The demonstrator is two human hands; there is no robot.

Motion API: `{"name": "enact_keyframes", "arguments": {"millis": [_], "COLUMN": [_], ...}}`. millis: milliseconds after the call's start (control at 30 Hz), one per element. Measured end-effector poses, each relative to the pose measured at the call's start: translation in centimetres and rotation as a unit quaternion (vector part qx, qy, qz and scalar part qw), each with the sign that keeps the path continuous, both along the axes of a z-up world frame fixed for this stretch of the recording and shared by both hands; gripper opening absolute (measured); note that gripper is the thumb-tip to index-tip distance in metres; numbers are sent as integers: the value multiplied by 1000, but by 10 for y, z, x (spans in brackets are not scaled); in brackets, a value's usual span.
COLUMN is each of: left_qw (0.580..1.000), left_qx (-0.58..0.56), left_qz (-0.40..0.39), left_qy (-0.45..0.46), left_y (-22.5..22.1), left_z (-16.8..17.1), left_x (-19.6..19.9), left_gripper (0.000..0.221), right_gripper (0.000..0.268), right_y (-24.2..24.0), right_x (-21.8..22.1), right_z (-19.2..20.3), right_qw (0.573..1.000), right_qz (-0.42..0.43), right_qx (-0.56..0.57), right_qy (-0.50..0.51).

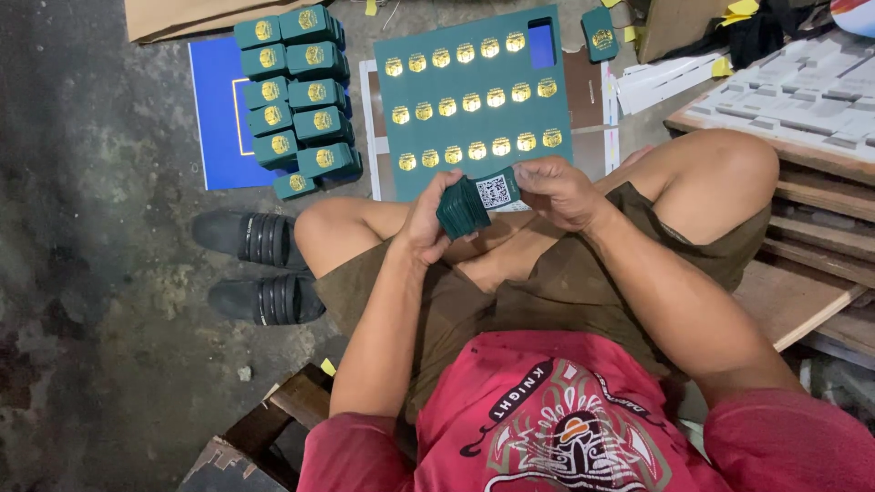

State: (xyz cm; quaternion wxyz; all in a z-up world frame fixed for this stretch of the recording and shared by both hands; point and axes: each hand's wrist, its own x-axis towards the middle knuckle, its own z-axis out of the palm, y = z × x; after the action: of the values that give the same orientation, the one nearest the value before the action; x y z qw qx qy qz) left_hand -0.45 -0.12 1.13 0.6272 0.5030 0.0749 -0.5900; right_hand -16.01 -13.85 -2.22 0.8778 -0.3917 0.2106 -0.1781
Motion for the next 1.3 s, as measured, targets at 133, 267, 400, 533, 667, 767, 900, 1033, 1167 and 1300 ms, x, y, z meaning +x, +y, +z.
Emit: {"name": "enact_keyframes", "arguments": {"millis": [133, 267, 400, 533, 667, 767, 900, 1033, 1167, 1300], "left_qw": [1000, 1000, 928, 822, 817, 829, 820, 832, 833, 830], "left_qx": [-9, -25, 95, 152, 94, 17, -38, -78, -93, -117], "left_qz": [6, 11, -135, -171, -111, -48, -45, -48, -75, -70], "left_qy": [3, -2, -334, -521, -558, -558, -569, -548, -541, -541], "left_y": [-1, 4, 8, 21, 31, 33, 37, 40, 45, 42], "left_z": [-4, -22, -23, -14, -25, -28, -30, -38, -24, -21], "left_x": [-2, -1, -8, -17, -25, -27, -27, -25, -23, -24], "left_gripper": [36, 38, 81, 50, 40, 36, 29, 25, 26, 36], "right_gripper": [17, 14, 41, 43, 41, 38, 34, 30, 40, 40], "right_y": [-1, 8, 7, -4, -7, -4, -5, -5, 2, -1], "right_x": [-1, 0, -1, -9, -5, 1, -2, -2, -10, -5], "right_z": [-2, 21, -8, -55, -70, -62, -82, -84, -95, -101], "right_qw": [1000, 1000, 991, 955, 944, 940, 941, 927, 938, 923], "right_qz": [-7, -10, 85, 179, 204, 235, 226, 198, 137, 126], "right_qx": [6, 6, -86, -231, -257, -246, -252, -317, -312, -351], "right_qy": [-7, -10, 53, 51, 37, 31, 25, 23, 69, 89]}}
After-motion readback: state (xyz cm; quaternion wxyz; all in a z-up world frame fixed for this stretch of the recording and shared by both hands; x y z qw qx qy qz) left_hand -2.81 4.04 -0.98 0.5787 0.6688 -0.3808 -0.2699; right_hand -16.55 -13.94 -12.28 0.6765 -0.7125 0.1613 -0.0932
